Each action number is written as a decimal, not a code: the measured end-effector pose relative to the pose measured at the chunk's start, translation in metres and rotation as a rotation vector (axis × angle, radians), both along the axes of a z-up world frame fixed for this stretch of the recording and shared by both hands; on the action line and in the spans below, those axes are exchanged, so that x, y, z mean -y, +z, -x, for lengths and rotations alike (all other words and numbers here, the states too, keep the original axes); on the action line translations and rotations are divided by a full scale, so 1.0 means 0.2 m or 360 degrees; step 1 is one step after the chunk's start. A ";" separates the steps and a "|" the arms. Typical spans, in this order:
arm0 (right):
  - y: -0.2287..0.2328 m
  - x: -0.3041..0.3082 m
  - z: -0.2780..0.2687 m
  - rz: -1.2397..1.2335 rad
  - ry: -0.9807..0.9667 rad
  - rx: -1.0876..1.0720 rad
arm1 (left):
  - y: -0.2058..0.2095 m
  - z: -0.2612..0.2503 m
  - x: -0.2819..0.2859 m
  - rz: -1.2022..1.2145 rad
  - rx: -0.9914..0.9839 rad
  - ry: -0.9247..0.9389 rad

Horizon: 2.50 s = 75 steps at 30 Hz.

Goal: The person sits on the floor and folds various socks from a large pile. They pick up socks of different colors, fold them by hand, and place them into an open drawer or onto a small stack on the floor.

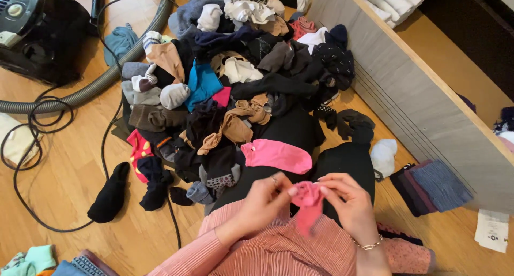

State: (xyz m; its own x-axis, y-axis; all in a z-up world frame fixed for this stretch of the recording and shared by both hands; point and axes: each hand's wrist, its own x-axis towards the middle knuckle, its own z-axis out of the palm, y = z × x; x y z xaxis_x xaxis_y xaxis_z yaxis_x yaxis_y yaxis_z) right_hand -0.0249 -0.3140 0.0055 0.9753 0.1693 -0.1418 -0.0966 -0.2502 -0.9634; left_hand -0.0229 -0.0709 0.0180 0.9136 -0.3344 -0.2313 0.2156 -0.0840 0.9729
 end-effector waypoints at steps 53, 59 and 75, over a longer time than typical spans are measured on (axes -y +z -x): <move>-0.39 -0.04 -0.17 -0.0887 -0.0328 -0.0526 | -0.31 -0.24 -0.34 -0.0222 0.0735 0.0840; -0.43 -0.04 -0.06 -0.1798 -0.0593 -0.0772 | -0.40 -0.12 -0.37 -0.0265 0.0371 0.0734; -0.46 -0.15 -0.05 -0.0441 -0.0450 -0.0740 | -0.28 -0.08 -0.36 -0.0829 0.1095 0.0351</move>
State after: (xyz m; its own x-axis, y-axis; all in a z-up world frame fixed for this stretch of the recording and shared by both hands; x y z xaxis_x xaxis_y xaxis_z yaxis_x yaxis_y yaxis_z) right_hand -0.0157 -0.2841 -0.0868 0.8345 0.0043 -0.5510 -0.5486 0.1004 -0.8300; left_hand -0.0077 0.0011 -0.0375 0.9375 -0.1399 0.3187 -0.3387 -0.5775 0.7428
